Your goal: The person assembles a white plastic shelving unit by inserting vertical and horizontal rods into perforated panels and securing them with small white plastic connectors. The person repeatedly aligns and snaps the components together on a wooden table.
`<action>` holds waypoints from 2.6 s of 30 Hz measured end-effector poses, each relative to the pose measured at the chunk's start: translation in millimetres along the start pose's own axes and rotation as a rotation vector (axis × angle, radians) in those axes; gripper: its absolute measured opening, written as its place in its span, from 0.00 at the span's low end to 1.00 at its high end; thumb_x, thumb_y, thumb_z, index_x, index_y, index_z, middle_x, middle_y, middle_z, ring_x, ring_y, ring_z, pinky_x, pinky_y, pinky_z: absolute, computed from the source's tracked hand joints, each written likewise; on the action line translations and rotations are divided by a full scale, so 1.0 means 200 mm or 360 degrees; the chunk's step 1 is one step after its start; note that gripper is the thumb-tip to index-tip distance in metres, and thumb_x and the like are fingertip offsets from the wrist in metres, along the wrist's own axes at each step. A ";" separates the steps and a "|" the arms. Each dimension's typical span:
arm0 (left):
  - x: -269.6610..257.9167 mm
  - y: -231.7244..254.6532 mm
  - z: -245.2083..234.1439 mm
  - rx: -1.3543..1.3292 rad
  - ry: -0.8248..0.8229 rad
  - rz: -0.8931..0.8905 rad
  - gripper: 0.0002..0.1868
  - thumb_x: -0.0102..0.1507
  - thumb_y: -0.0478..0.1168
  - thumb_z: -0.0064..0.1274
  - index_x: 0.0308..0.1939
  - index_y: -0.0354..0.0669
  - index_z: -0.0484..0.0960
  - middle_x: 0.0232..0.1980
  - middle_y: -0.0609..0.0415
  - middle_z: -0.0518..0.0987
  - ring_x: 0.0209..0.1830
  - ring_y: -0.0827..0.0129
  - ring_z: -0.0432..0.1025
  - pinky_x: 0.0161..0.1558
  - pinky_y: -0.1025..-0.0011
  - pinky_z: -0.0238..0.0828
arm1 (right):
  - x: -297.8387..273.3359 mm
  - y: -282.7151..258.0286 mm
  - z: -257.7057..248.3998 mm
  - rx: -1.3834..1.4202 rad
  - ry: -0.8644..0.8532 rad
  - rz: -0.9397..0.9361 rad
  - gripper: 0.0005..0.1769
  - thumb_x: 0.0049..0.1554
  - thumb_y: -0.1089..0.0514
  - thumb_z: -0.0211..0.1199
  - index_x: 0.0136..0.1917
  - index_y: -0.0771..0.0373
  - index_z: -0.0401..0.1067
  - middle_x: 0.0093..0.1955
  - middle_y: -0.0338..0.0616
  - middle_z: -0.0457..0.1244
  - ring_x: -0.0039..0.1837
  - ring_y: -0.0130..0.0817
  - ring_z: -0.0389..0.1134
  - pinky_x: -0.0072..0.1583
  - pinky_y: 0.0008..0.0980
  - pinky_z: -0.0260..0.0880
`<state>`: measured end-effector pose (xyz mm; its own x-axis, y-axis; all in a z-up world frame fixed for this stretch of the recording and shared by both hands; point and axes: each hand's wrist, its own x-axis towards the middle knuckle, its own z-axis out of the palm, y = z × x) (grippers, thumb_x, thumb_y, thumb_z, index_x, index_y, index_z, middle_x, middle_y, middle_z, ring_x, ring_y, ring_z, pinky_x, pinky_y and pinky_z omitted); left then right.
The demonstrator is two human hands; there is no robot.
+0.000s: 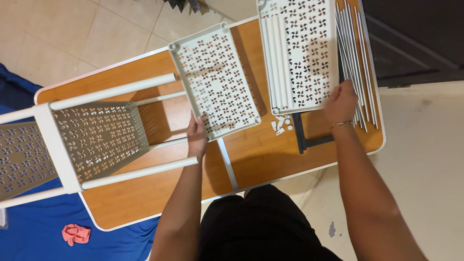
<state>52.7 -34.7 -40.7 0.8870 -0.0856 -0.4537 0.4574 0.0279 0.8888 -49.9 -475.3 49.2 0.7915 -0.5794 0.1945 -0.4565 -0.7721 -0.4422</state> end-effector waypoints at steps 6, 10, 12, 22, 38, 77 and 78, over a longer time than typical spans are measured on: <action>0.18 -0.15 0.22 0.0192 -0.0193 0.0444 0.28 0.76 0.41 0.42 0.79 0.37 0.58 0.69 0.46 0.75 0.65 0.68 0.70 0.65 0.72 0.67 | 0.00 -0.03 -0.02 0.0088 -0.0006 0.0016 0.03 0.65 0.68 0.58 0.48 0.68 0.65 0.37 0.60 0.65 0.39 0.56 0.70 0.41 0.48 0.69; 0.21 -0.13 0.34 0.0300 -0.0229 0.0408 0.31 0.75 0.42 0.41 0.80 0.38 0.54 0.68 0.45 0.77 0.62 0.70 0.71 0.63 0.73 0.67 | 0.00 -0.11 0.04 0.0173 -0.0028 -0.0031 0.03 0.65 0.68 0.57 0.47 0.68 0.64 0.35 0.58 0.64 0.38 0.56 0.70 0.40 0.48 0.69; 0.22 -0.11 0.38 0.0308 -0.0250 0.0489 0.30 0.76 0.42 0.41 0.79 0.36 0.52 0.70 0.43 0.73 0.65 0.69 0.69 0.65 0.73 0.66 | 0.00 -0.14 0.07 0.0213 -0.0083 -0.0015 0.05 0.66 0.67 0.56 0.47 0.68 0.64 0.35 0.58 0.64 0.37 0.56 0.69 0.40 0.48 0.68; 0.19 -0.04 0.40 0.0781 -0.0033 0.0623 0.22 0.77 0.45 0.37 0.67 0.34 0.75 0.58 0.39 0.78 0.59 0.55 0.75 0.61 0.66 0.69 | -0.05 -0.25 0.26 0.0254 -0.0169 0.0032 0.06 0.65 0.65 0.57 0.45 0.67 0.64 0.36 0.60 0.64 0.39 0.61 0.68 0.41 0.51 0.67; 0.24 0.03 0.33 0.0286 -0.0309 0.0318 0.27 0.69 0.38 0.53 0.71 0.32 0.70 0.70 0.45 0.74 0.68 0.66 0.70 0.68 0.70 0.66 | -0.12 -0.41 0.47 0.0235 -0.0289 0.0097 0.05 0.64 0.63 0.59 0.45 0.66 0.66 0.36 0.60 0.65 0.41 0.63 0.68 0.44 0.56 0.66; 0.17 0.17 0.40 0.0598 -0.0229 0.0369 0.24 0.67 0.38 0.59 0.65 0.33 0.77 0.50 0.46 0.84 0.42 0.75 0.77 0.47 0.76 0.76 | -0.07 -0.35 0.39 0.0769 -0.0800 0.0493 0.21 0.59 0.66 0.63 0.67 0.66 0.72 0.51 0.49 0.72 0.46 0.27 0.74 0.48 0.27 0.75; 0.17 0.18 0.40 0.0621 -0.0208 0.0387 0.24 0.66 0.38 0.59 0.65 0.33 0.77 0.49 0.46 0.84 0.42 0.75 0.77 0.47 0.76 0.77 | -0.07 -0.34 0.39 0.0755 -0.0820 0.0499 0.21 0.59 0.66 0.63 0.67 0.66 0.72 0.51 0.49 0.73 0.46 0.27 0.74 0.48 0.28 0.74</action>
<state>92.9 -117.2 -19.4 0.9385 -0.2481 -0.2400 0.1573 -0.3114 0.9372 3.2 -393.8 8.0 0.7963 -0.4680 -0.3832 -0.5596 -0.3297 -0.7603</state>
